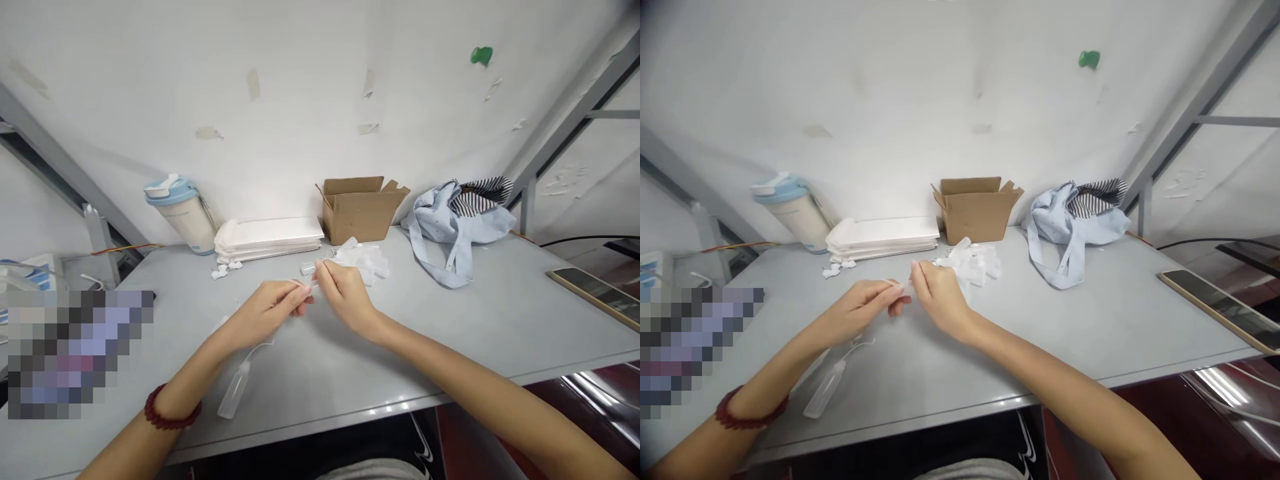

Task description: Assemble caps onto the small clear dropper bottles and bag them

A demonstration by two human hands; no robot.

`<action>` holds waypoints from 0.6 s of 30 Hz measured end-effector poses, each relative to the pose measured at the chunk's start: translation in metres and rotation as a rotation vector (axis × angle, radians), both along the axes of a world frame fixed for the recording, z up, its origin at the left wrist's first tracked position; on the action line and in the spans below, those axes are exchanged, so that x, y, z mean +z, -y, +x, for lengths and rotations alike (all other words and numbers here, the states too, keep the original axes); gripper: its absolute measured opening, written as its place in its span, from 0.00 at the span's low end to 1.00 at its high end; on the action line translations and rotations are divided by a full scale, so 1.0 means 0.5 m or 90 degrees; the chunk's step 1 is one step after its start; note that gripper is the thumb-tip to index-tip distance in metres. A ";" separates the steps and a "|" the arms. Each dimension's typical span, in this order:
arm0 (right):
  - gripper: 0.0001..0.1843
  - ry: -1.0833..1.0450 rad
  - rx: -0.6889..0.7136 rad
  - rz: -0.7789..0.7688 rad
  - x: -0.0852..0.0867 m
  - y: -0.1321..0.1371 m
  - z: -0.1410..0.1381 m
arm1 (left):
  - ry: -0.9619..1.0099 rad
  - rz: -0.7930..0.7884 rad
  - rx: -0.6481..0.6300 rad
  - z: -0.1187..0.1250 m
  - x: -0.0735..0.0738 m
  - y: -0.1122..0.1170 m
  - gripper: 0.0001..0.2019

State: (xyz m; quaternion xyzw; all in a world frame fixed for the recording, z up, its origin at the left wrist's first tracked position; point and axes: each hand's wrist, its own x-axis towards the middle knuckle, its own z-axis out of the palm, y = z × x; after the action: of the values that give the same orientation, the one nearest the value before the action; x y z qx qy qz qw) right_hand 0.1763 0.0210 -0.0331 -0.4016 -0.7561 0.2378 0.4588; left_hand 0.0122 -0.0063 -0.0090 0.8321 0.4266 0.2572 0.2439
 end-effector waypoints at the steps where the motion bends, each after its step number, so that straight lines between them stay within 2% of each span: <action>1: 0.20 0.002 0.006 0.017 0.000 0.003 0.000 | 0.004 -0.025 -0.006 0.001 0.002 0.003 0.21; 2: 0.20 0.007 0.013 0.030 -0.001 0.004 0.000 | -0.003 -0.025 -0.007 0.003 0.002 0.005 0.22; 4: 0.20 0.023 0.023 0.032 -0.005 0.002 -0.001 | -0.044 0.049 -0.003 0.006 -0.008 0.008 0.21; 8: 0.21 0.038 0.002 -0.030 -0.014 -0.012 -0.004 | -0.189 0.346 0.001 0.016 -0.034 0.011 0.18; 10: 0.21 0.023 -0.023 -0.072 -0.015 -0.019 -0.005 | -0.279 0.479 0.013 0.024 -0.037 0.012 0.16; 12: 0.21 0.002 -0.040 -0.134 -0.015 -0.024 -0.004 | -0.347 0.565 0.021 0.032 -0.033 0.014 0.15; 15: 0.20 -0.026 -0.039 -0.231 -0.015 -0.029 -0.001 | -0.382 0.600 0.016 0.037 -0.027 0.012 0.15; 18: 0.19 -0.051 -0.026 -0.262 -0.016 -0.026 0.000 | -0.352 0.538 0.024 0.032 -0.026 0.009 0.15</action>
State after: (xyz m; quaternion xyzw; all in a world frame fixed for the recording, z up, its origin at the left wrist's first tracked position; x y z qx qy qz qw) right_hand 0.1762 0.0342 -0.0409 -0.4924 -0.6644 0.3936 0.4015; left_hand 0.0280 -0.0106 -0.0221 0.8872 0.3488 0.1820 -0.2410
